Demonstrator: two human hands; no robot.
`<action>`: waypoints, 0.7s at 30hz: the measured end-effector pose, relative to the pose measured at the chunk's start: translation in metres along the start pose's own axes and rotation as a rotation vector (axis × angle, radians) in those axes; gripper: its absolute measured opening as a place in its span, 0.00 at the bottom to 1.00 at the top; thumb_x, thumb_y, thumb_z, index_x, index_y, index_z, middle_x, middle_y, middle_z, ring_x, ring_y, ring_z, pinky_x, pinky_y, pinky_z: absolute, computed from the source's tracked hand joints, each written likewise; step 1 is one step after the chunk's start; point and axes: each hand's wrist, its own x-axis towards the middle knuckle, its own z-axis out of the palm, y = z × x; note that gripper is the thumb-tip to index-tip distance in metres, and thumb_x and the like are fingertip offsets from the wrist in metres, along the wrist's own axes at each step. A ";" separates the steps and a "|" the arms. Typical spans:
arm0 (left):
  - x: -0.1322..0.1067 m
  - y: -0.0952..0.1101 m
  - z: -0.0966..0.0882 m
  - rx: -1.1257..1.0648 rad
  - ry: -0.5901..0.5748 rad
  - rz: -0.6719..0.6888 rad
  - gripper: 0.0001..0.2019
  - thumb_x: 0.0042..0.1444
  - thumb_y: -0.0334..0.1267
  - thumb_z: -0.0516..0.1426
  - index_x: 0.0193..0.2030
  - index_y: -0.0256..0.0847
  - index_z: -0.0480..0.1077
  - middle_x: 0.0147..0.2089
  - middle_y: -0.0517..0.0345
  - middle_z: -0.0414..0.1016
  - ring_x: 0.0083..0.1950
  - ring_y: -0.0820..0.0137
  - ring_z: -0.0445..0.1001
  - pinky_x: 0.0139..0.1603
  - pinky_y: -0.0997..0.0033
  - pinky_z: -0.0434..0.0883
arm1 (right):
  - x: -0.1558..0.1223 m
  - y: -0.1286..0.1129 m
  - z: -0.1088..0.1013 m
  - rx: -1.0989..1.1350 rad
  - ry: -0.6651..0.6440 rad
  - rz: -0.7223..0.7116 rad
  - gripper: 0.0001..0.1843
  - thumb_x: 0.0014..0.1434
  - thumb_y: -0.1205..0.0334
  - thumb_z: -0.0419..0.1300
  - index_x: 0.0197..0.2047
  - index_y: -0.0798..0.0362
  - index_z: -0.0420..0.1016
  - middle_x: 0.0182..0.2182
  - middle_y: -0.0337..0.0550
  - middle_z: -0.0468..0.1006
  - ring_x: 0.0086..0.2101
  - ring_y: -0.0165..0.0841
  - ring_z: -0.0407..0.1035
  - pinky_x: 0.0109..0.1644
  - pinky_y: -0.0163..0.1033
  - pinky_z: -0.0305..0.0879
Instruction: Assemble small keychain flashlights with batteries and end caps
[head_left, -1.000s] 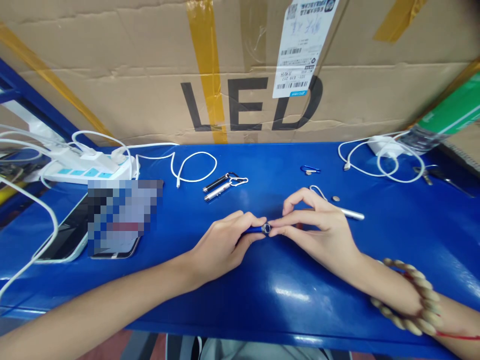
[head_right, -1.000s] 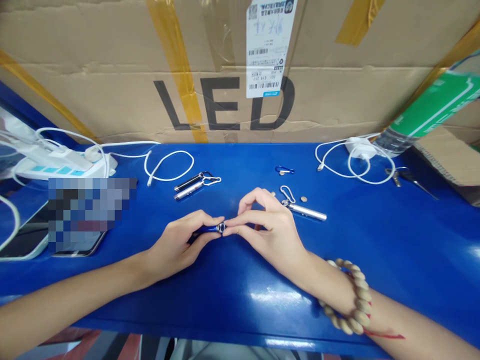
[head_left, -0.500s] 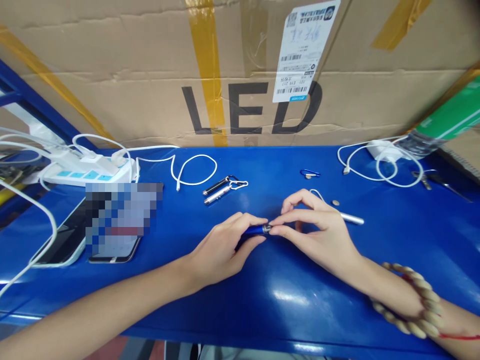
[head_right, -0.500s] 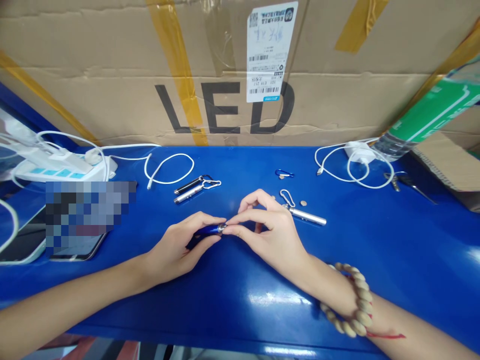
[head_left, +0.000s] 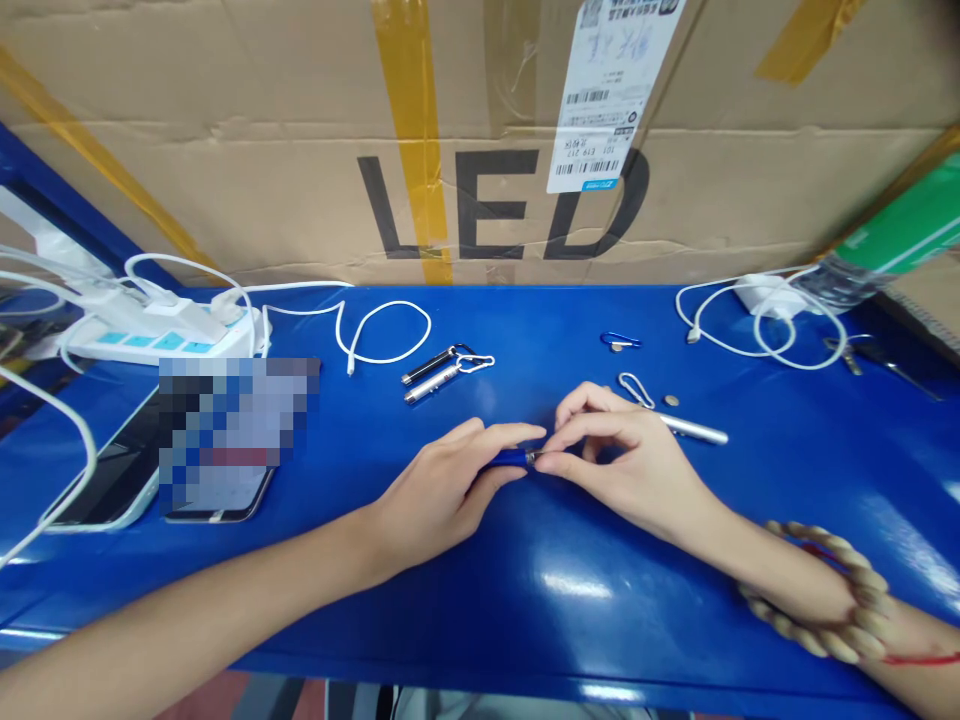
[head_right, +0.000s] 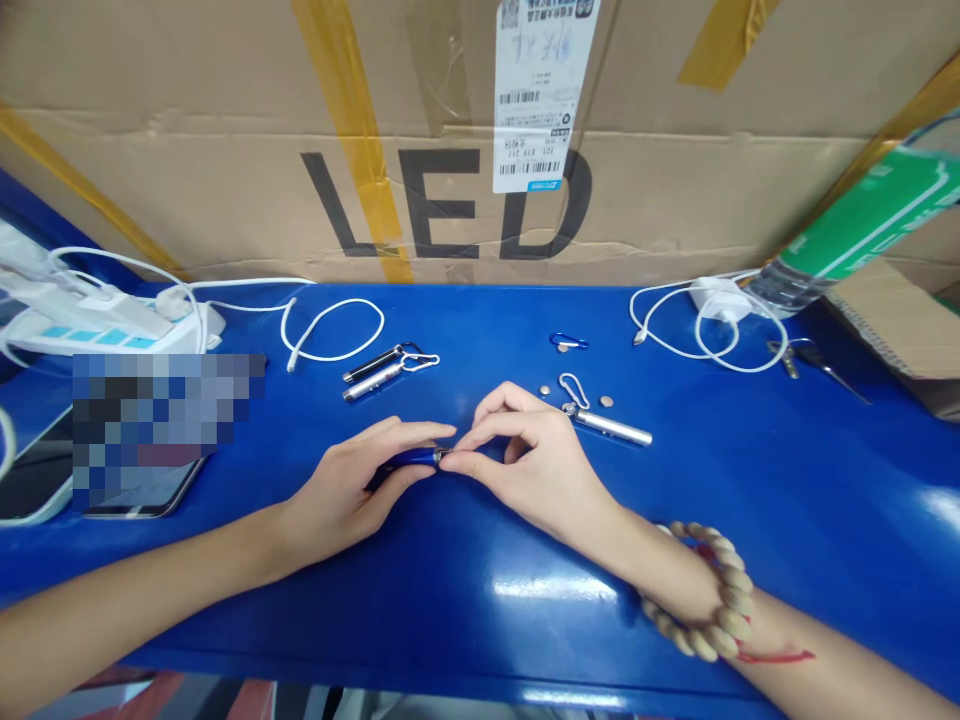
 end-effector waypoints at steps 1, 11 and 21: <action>0.000 0.000 0.000 0.001 -0.008 -0.006 0.12 0.60 0.31 0.49 0.51 0.40 0.63 0.42 0.59 0.74 0.36 0.74 0.69 0.40 0.76 0.68 | 0.000 0.000 0.000 0.000 0.002 0.003 0.05 0.47 0.61 0.65 0.24 0.53 0.77 0.27 0.39 0.68 0.23 0.24 0.62 0.17 0.28 0.58; 0.001 0.000 0.000 -0.075 -0.046 -0.104 0.09 0.61 0.33 0.48 0.46 0.41 0.65 0.41 0.58 0.73 0.41 0.72 0.70 0.42 0.75 0.67 | -0.005 0.000 -0.002 -0.075 0.078 -0.106 0.05 0.47 0.60 0.66 0.30 0.51 0.78 0.30 0.41 0.68 0.28 0.26 0.64 0.20 0.28 0.61; 0.002 0.000 -0.001 -0.151 -0.114 -0.104 0.09 0.61 0.32 0.46 0.44 0.41 0.65 0.35 0.61 0.71 0.36 0.74 0.70 0.39 0.76 0.66 | -0.004 0.000 -0.007 -0.105 0.036 -0.292 0.03 0.51 0.65 0.63 0.29 0.49 0.79 0.28 0.39 0.70 0.28 0.26 0.66 0.30 0.33 0.65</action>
